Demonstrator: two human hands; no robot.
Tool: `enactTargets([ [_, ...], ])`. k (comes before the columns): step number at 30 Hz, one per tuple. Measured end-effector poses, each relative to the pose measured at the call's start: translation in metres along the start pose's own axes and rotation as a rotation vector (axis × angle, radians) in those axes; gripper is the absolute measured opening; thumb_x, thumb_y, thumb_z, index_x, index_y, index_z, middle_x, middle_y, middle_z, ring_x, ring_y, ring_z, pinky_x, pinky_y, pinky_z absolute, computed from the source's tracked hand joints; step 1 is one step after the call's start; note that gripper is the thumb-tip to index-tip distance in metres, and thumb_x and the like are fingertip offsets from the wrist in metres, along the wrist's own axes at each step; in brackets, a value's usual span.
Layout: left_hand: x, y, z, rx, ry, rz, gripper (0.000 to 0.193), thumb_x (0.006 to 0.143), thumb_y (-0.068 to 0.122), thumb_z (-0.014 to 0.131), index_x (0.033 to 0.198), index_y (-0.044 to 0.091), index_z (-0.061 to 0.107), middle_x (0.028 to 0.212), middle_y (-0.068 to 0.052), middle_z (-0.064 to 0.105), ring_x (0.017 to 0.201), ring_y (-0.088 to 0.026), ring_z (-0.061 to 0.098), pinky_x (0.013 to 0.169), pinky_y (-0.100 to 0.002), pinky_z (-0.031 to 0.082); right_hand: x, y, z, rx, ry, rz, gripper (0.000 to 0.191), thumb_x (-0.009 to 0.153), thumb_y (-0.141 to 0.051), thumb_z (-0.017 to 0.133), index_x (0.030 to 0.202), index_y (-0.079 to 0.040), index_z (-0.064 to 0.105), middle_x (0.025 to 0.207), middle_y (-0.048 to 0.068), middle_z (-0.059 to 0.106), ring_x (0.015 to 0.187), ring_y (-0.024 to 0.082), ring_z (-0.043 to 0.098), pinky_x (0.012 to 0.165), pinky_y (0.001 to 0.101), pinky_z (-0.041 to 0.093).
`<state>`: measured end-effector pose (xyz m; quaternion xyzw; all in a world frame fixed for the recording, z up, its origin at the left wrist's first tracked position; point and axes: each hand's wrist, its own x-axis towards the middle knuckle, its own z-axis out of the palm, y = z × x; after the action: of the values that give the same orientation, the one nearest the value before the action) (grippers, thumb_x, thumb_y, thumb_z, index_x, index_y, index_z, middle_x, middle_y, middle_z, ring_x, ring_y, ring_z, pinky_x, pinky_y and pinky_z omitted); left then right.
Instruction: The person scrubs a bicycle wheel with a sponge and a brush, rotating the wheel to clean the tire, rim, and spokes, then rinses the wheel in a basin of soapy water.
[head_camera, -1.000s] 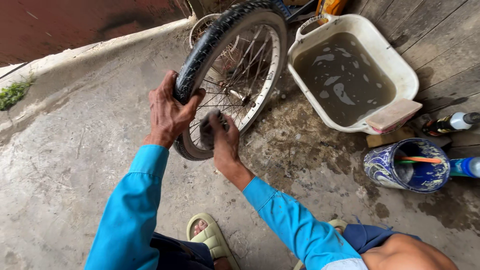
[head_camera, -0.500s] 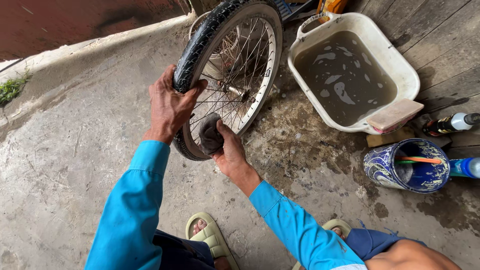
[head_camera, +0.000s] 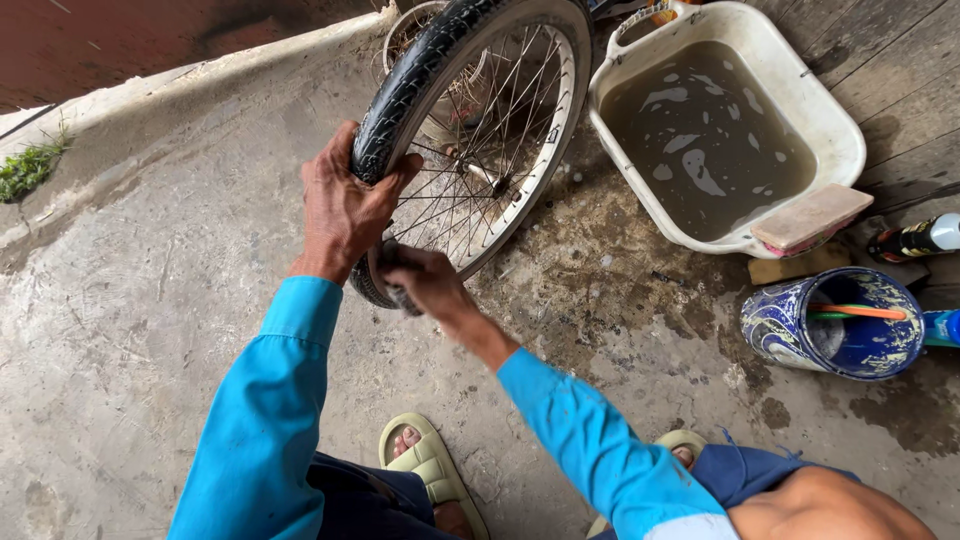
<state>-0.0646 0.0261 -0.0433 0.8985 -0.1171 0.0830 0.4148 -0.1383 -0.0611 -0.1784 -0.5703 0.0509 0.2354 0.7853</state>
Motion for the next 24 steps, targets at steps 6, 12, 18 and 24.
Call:
enactTargets([
  [6, 0.003, -0.009, 0.001, -0.054, -0.033, 0.069, 0.041, 0.089, 0.031, 0.085, 0.112, 0.002, 0.067, 0.1, -0.011, 0.077, 0.082, -0.015, 0.073, 0.073, -0.034, 0.06, 0.002, 0.023, -0.008, -0.567, 0.224, -0.72, 0.016, 0.094, -0.012, 0.067, 0.108, -0.006, 0.071, 0.097, 0.012, 0.066, 0.089, 0.029, 0.067, 0.077, 0.0384, 0.055],
  [12, 0.007, -0.024, -0.013, -0.011, 0.004, -0.095, 0.041, 0.087, 0.028, 0.087, 0.115, 0.004, 0.07, 0.096, -0.009, 0.076, 0.079, -0.015, 0.069, 0.07, -0.034, 0.057, -0.011, 0.05, -0.017, -0.839, 0.193, -0.74, 0.028, 0.089, -0.003, 0.063, 0.113, -0.012, 0.075, 0.101, 0.012, 0.07, 0.082, 0.026, 0.065, 0.071, 0.039, 0.057],
  [18, -0.002, -0.018, -0.01, -0.154, 0.024, -0.059, 0.037, 0.09, 0.03, 0.084, 0.112, 0.003, 0.069, 0.091, -0.009, 0.074, 0.077, -0.015, 0.064, 0.069, -0.036, 0.055, 0.004, 0.046, -0.013, -0.476, 0.467, -0.543, 0.021, 0.096, -0.022, 0.065, 0.109, -0.006, 0.068, 0.086, 0.01, 0.07, 0.068, 0.016, 0.065, 0.062, 0.0359, 0.058],
  [24, -0.001, -0.01, -0.006, 0.056, 0.035, 0.046, 0.039, 0.091, 0.035, 0.086, 0.102, 0.003, 0.067, 0.082, -0.012, 0.072, 0.071, -0.021, 0.066, 0.069, -0.037, 0.053, -0.001, 0.04, 0.01, -0.354, 0.269, -0.374, 0.024, 0.096, -0.028, 0.06, 0.107, -0.009, 0.069, 0.077, 0.006, 0.07, 0.061, 0.017, 0.065, 0.054, 0.0343, 0.057],
])
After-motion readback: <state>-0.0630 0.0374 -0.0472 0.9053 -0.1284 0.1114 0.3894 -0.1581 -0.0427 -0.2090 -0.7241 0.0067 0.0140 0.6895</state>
